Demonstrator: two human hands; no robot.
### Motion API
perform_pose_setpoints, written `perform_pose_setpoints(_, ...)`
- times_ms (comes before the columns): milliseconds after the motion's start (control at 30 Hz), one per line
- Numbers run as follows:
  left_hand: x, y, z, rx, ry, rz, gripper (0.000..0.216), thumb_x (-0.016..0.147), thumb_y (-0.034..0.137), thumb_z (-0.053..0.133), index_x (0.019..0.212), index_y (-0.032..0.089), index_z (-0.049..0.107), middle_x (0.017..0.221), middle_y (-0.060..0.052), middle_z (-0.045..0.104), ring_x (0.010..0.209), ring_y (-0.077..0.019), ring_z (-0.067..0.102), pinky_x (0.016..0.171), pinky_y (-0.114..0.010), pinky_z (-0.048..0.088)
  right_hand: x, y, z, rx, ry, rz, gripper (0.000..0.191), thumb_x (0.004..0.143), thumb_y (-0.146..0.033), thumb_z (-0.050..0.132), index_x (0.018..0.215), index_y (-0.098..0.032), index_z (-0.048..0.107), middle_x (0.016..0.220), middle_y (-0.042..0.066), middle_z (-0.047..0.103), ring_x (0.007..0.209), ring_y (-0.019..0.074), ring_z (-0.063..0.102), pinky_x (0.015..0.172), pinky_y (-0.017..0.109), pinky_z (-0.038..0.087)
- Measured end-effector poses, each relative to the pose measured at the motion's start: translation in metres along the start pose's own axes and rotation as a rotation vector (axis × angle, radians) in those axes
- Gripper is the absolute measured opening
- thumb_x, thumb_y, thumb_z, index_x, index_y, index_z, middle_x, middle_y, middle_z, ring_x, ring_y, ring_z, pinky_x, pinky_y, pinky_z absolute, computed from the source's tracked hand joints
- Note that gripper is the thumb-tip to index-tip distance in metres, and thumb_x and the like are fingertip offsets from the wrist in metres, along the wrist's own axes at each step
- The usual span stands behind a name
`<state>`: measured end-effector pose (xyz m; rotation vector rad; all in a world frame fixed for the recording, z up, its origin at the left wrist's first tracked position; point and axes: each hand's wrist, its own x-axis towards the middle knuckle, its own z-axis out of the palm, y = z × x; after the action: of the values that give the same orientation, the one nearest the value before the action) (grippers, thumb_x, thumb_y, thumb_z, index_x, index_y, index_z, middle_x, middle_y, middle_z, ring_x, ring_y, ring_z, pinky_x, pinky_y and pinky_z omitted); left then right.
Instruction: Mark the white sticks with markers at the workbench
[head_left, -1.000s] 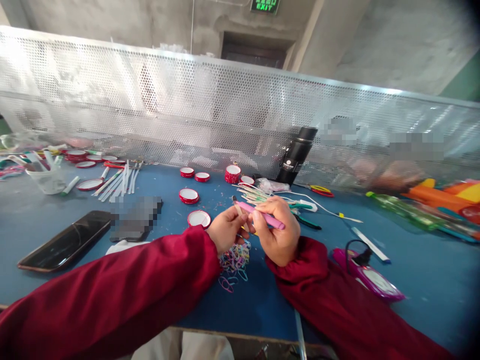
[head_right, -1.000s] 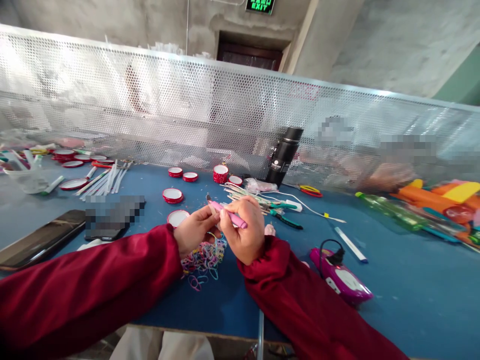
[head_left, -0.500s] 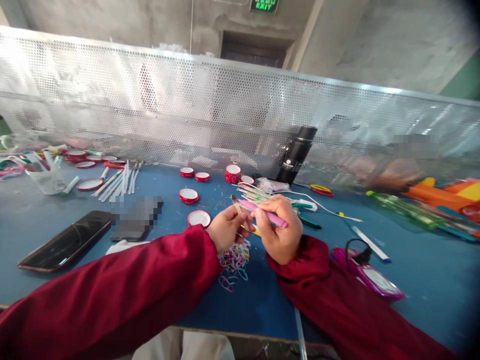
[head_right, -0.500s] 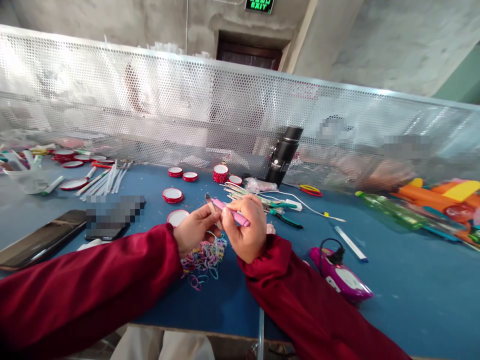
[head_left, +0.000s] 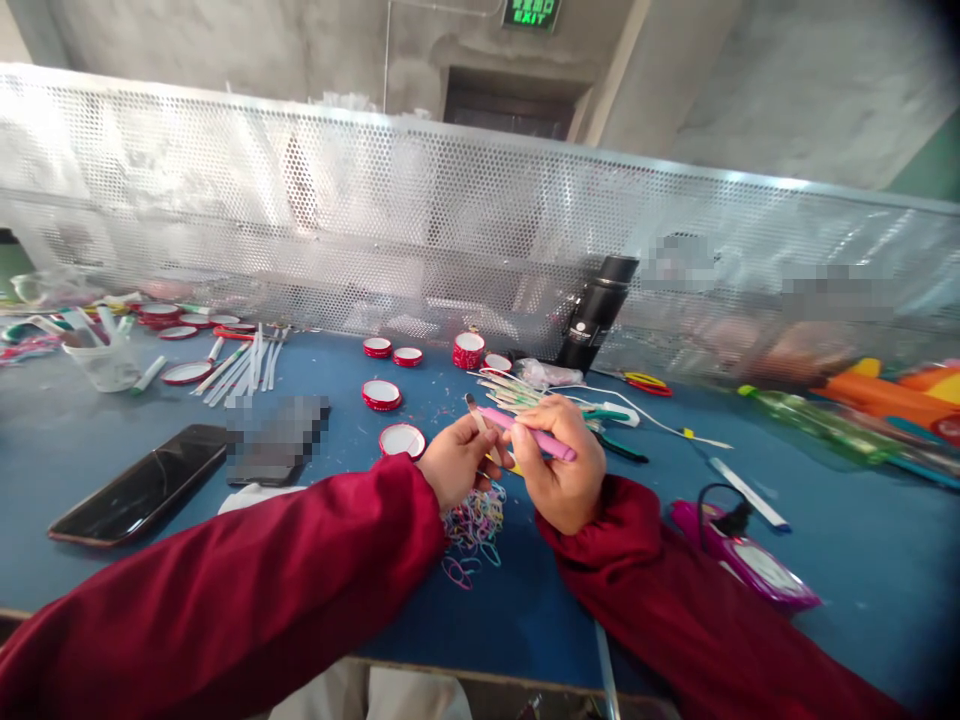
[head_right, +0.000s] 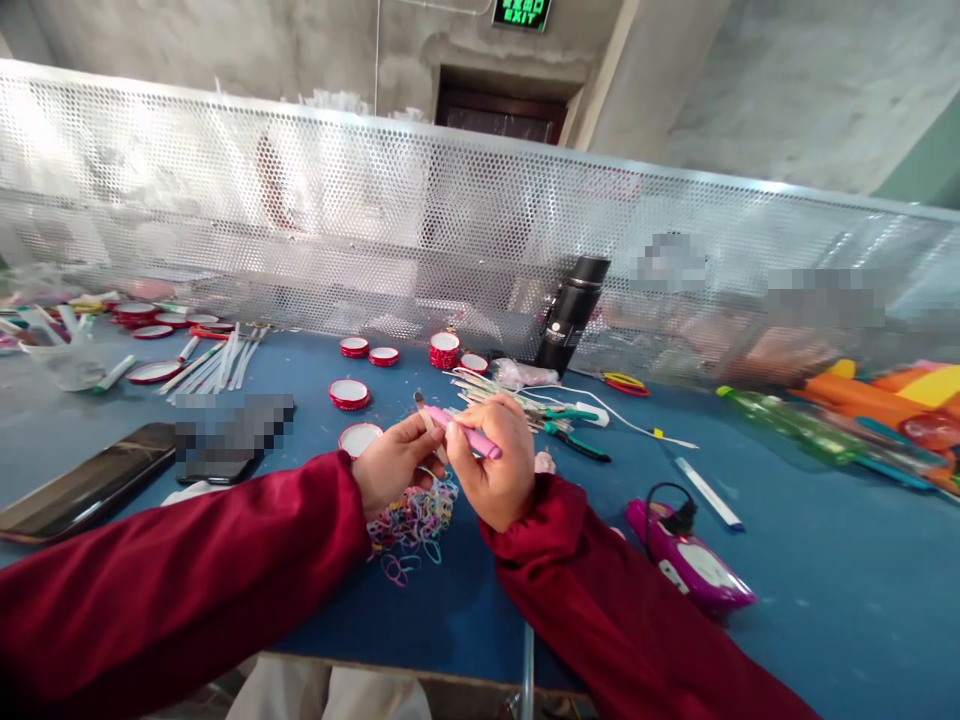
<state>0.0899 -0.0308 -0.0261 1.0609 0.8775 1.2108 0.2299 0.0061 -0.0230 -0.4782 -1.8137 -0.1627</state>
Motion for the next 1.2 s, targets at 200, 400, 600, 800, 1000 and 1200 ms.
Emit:
perform_pose_setpoints(200,-0.0001,0.0004,0.0002,0.003,0.001,-0.003,0.013,0.087,0.029,0.051,0.082,0.018,0.05,0.067,0.002,0.057,0.048,-0.0044,0.048,0.042,-0.014,0.035,-0.0012,-0.0003,0.0003,-0.009,0.006,-0.005,0.013,0.076,-0.014,0.061,0.085,-0.023,0.057,0.075,0.002,0.062,0.076,0.0197,0.057,0.082,0.042,0.048)
perform_pose_setpoints(400,0.0006,0.0004,0.0001,0.004,0.006,-0.008,0.017,0.085,0.034,0.054,0.083,0.017,0.051,0.066,0.002,0.057,0.046,-0.0039,0.047,0.041,-0.014,0.035,-0.0012,-0.0001,-0.0001,-0.033,-0.013,0.013,0.01,0.078,-0.016,0.06,0.084,-0.022,0.057,0.074,0.002,0.062,0.075,0.0197,0.058,0.081,0.042,0.048)
perform_pose_setpoints(600,0.0004,-0.0002,-0.0001,-0.006,0.003,0.01,0.017,0.084,0.033,0.056,0.081,0.017,0.051,0.066,0.003,0.056,0.046,-0.0043,0.048,0.041,-0.015,0.035,-0.0004,-0.0008,-0.0002,-0.013,-0.01,-0.004,0.012,0.076,-0.014,0.061,0.083,-0.022,0.057,0.074,0.002,0.062,0.076,0.0192,0.057,0.08,0.04,0.048)
perform_pose_setpoints(800,-0.0001,0.0002,0.0003,-0.001,0.013,0.004,0.016,0.085,0.033,0.055,0.081,0.017,0.051,0.067,0.002,0.057,0.047,-0.0047,0.048,0.041,-0.015,0.035,0.0008,-0.0021,-0.0011,-0.023,-0.004,0.015,0.009,0.078,-0.015,0.06,0.082,-0.023,0.056,0.073,0.001,0.062,0.073,0.0188,0.057,0.08,0.041,0.048)
perform_pose_setpoints(1000,0.0004,0.0003,0.0002,0.002,0.017,-0.005,0.014,0.086,0.032,0.053,0.081,0.018,0.051,0.066,0.003,0.057,0.047,-0.0048,0.047,0.042,-0.015,0.035,0.0,-0.0015,-0.0006,-0.037,-0.005,0.002,0.009,0.077,-0.016,0.06,0.081,-0.023,0.057,0.073,0.001,0.062,0.074,0.0192,0.058,0.081,0.041,0.048)
perform_pose_setpoints(1200,-0.0009,0.0025,0.001,0.012,0.013,-0.001,0.012,0.088,0.028,0.049,0.082,0.017,0.051,0.068,0.002,0.057,0.048,-0.0049,0.048,0.042,-0.016,0.036,0.0001,-0.0004,-0.0013,-0.022,0.004,0.006,0.013,0.076,-0.013,0.061,0.083,-0.022,0.057,0.073,0.001,0.062,0.073,0.019,0.057,0.081,0.042,0.048)
